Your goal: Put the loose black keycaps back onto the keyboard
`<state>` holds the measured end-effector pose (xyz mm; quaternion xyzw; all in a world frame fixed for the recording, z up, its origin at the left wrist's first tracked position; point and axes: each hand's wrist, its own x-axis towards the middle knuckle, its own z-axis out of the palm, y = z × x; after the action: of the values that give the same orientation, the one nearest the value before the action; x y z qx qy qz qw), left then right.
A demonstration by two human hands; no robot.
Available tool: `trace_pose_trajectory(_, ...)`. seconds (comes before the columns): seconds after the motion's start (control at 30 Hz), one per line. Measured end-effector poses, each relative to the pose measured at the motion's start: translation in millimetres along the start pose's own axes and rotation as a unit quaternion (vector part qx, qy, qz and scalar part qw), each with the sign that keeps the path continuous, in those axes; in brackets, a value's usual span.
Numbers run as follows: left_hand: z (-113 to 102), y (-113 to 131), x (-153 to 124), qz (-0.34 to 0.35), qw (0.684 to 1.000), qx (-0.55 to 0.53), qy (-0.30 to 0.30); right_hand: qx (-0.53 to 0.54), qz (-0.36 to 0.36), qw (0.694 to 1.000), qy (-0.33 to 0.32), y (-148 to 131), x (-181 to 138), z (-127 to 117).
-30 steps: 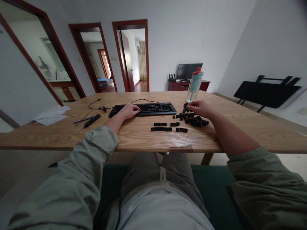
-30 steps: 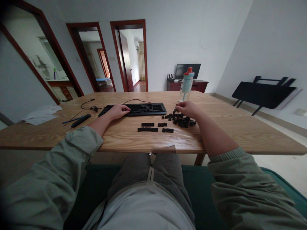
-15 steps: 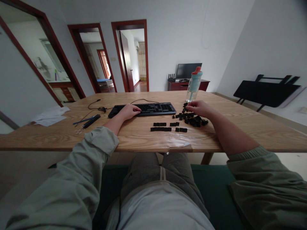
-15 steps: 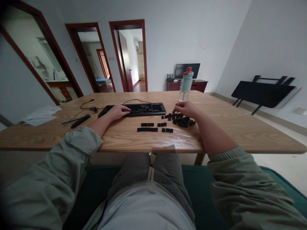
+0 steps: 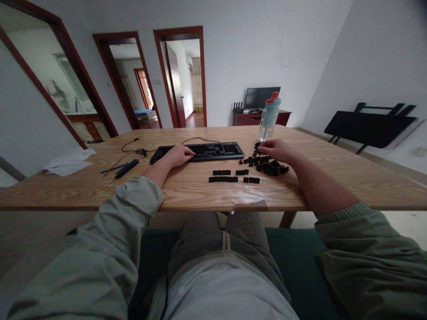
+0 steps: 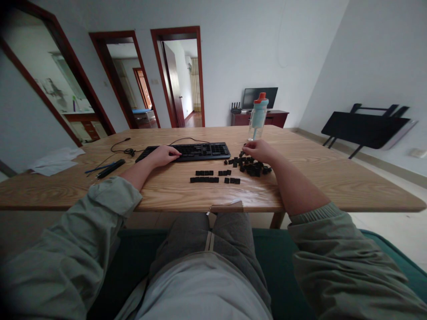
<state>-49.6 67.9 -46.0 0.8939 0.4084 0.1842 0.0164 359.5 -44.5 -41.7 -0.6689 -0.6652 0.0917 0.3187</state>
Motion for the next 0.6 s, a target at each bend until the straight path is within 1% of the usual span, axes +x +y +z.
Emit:
trace_pose_trajectory(0.13, -3, 6, -3, 0.006, 0.996, 0.083, -0.026, -0.002, -0.005, 1.000, -0.002, -1, 0, 0)
trace_pose_trajectory(0.27, -3, 17, -5, -0.015, 0.985, 0.169, -0.029, -0.008, -0.008, 1.000, 0.003, 2, 0, 0)
trace_pose_trajectory(0.33, -2, 22, -5, -0.018, 0.979, 0.199, -0.028, -0.007, -0.008, 1.000, 0.016, 5, 1, -1)
trace_pose_trajectory(0.47, 0, 30, -6, -0.015, 0.974, 0.225, -0.038, -0.009, 0.012, 0.999, 0.052, 15, 4, -6)
trace_pose_trajectory(0.6, 1, 30, -6, -0.026, 0.976, 0.213, -0.024, -0.011, 0.024, 0.997, 0.072, 26, 7, -7)
